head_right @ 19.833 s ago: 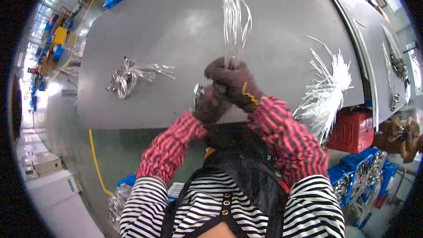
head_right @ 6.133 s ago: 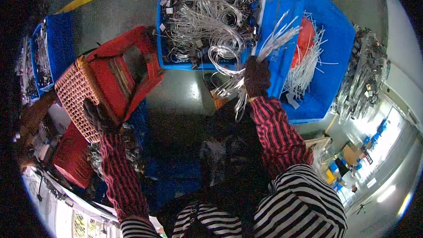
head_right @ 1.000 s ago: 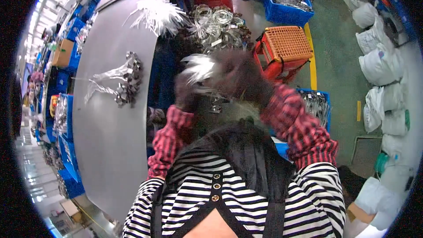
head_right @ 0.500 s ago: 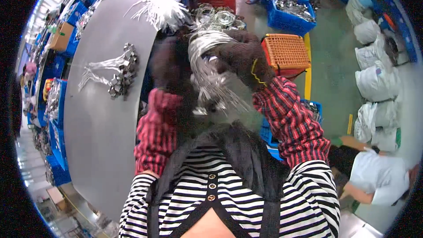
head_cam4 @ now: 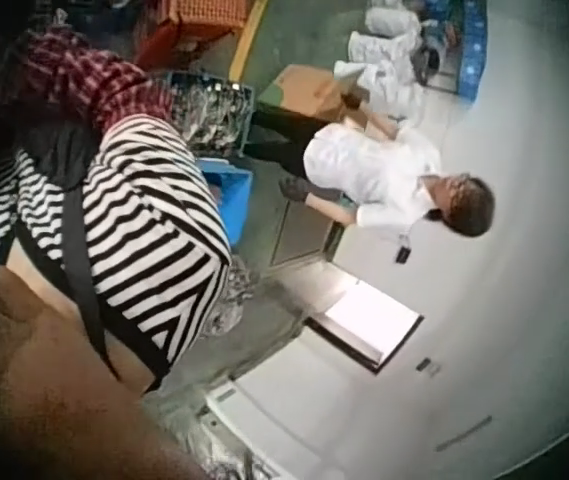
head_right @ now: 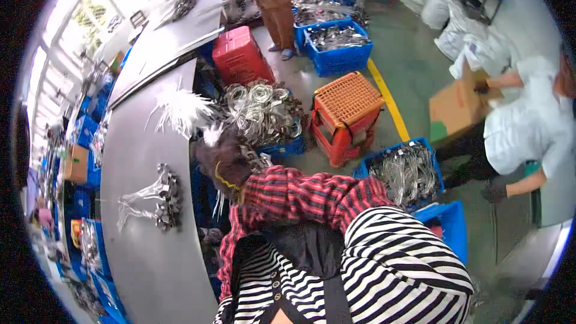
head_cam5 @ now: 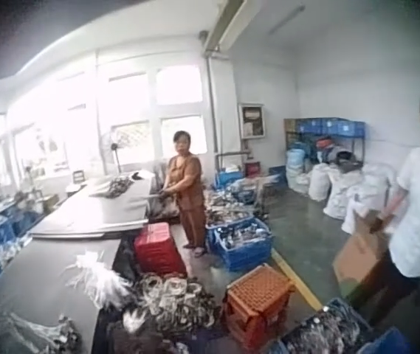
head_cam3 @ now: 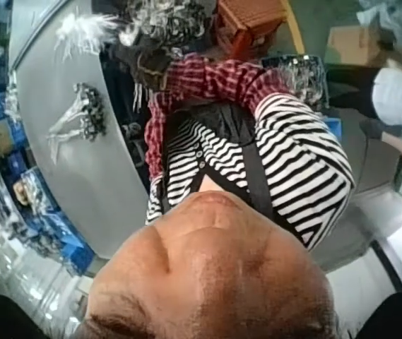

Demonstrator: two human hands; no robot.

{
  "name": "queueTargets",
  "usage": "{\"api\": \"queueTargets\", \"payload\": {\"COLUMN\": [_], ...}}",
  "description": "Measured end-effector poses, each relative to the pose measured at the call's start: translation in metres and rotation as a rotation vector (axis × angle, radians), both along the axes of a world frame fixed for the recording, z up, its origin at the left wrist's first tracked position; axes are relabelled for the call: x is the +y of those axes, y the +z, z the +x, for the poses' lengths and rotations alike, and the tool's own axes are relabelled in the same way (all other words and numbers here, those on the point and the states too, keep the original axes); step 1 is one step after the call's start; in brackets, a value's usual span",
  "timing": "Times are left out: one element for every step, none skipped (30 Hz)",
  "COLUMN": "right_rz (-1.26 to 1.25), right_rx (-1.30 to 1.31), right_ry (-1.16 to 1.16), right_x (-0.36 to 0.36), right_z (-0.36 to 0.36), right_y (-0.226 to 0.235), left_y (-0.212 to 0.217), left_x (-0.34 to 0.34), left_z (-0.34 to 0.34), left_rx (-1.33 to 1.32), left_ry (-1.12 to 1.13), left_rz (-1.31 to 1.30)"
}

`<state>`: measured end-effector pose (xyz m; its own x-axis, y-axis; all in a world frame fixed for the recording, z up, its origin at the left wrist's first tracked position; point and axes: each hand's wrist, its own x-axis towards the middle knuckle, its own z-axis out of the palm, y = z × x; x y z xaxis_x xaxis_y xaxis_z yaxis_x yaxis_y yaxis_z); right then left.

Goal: The person bundles wire harnesses with plastic ties and transfers them to a pallet. After reading a paper slip, the person takes wire assemblies from a crate and arranges them on the workbench.

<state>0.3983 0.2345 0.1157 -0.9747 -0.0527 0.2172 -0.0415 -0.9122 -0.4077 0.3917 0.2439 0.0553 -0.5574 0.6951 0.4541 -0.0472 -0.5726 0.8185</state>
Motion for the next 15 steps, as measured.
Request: {"api": "queueTargets", "payload": {"right_rz": [-0.100, -0.210, 0.609, 1.431, 1.768, 1.679, 1.540, 1.553, 1.584, 1.785, 1.967, 2.012, 2.049, 1.983, 1.901], "right_rx": [0.054, 0.108, -0.069, -0.222, -0.413, -0.120, 0.170, 0.111, 0.030, 0.046, 0.084, 0.129, 0.172, 0.232, 0.298], "right_ry": [-0.434, -0.820, -0.854, -0.777, -0.703, -0.908, -1.079, -1.038, -1.006, -1.186, -1.375, -1.237, -1.108, -1.072, -1.023], "right_x": [-0.007, -0.019, -0.034, -0.050, -0.055, -0.057, -0.053, -0.044, -0.022, -0.007, -0.002, -0.007, -0.011, 0.003, 0.010], "right_z": [-0.031, -0.056, -0.027, 0.009, 0.042, 0.064, 0.086, 0.097, 0.102, 0.099, 0.094, 0.100, 0.104, 0.108, 0.111], "right_y": [-0.023, -0.036, 0.009, 0.057, 0.115, 0.117, 0.111, 0.098, 0.081, 0.076, 0.075, 0.074, 0.071, 0.068, 0.063], "left_y": [-0.002, 0.001, -0.015, -0.032, -0.036, -0.031, -0.036, -0.018, 0.016, 0.052, 0.079, 0.089, 0.098, 0.105, 0.109], "left_x": [0.004, 0.005, -0.017, -0.051, -0.065, -0.073, -0.083, -0.106, -0.104, -0.098, -0.100, -0.101, -0.107, -0.107, -0.119], "left_z": [0.000, -0.003, -0.030, -0.055, -0.068, -0.084, -0.087, -0.091, -0.079, -0.063, -0.053, -0.048, -0.048, -0.046, -0.043], "left_rx": [-0.093, -0.184, -0.295, -0.410, -0.515, -0.612, -0.716, -0.704, -0.546, -0.388, -0.222, -0.480, -0.722, -0.716, -0.710], "left_ry": [-0.162, -0.276, -0.346, -0.408, -0.522, -0.608, -0.677, -0.600, -0.269, 0.063, 0.407, 0.271, 0.125, 0.105, 0.105], "left_rz": [0.001, -0.005, -0.012, -0.017, -0.013, -0.002, 0.002, 0.013, -0.052, -0.122, -0.194, -0.101, 0.001, -0.046, -0.100]}}
